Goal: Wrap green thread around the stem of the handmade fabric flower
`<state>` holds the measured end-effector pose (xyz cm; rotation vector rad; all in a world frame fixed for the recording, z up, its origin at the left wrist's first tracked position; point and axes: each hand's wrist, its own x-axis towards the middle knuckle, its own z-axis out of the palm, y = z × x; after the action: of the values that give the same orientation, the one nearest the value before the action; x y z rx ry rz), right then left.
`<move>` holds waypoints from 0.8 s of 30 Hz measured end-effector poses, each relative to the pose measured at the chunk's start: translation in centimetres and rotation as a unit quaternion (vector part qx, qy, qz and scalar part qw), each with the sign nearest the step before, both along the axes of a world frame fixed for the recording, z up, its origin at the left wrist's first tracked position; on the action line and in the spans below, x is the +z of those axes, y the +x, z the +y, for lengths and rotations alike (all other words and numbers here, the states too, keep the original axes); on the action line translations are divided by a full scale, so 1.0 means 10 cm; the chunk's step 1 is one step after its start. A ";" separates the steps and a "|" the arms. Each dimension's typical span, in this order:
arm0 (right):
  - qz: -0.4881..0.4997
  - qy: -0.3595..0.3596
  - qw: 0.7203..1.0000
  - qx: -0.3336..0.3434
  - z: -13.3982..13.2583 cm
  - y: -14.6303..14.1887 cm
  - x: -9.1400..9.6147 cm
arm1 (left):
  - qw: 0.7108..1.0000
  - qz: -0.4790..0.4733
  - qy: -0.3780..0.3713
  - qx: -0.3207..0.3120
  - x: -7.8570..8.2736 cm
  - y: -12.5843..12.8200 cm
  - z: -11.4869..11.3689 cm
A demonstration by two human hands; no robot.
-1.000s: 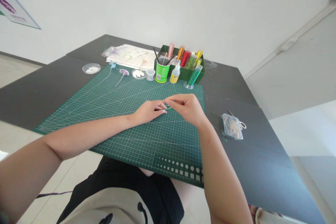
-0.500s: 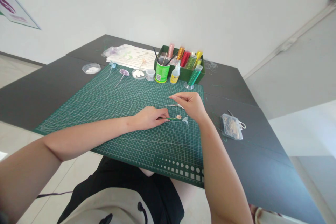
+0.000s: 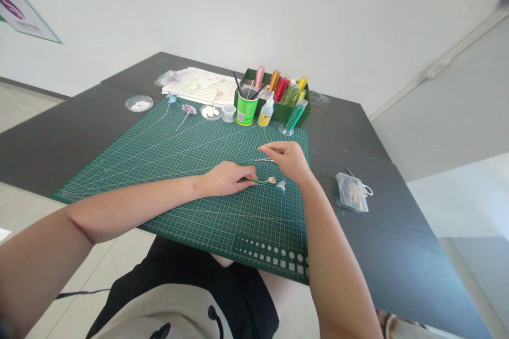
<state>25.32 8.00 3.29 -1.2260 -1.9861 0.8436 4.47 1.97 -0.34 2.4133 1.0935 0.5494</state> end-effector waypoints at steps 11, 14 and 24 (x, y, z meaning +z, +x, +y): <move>-0.025 -0.029 0.999 0.015 0.15 0.09 -0.21 | 0.999 -0.029 0.030 0.020 0.00 -0.01 -0.01; -0.028 -0.046 0.998 0.026 0.19 0.12 -0.24 | 0.997 -0.053 0.037 0.029 -0.01 0.00 -0.02; 0.000 -0.051 0.999 0.010 0.23 0.04 -0.36 | 0.975 -0.165 0.060 0.135 -0.02 -0.06 0.10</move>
<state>25.74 10.31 -0.32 -1.2662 -1.9792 0.9656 3.82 3.00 -0.52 2.1728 1.2742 1.0924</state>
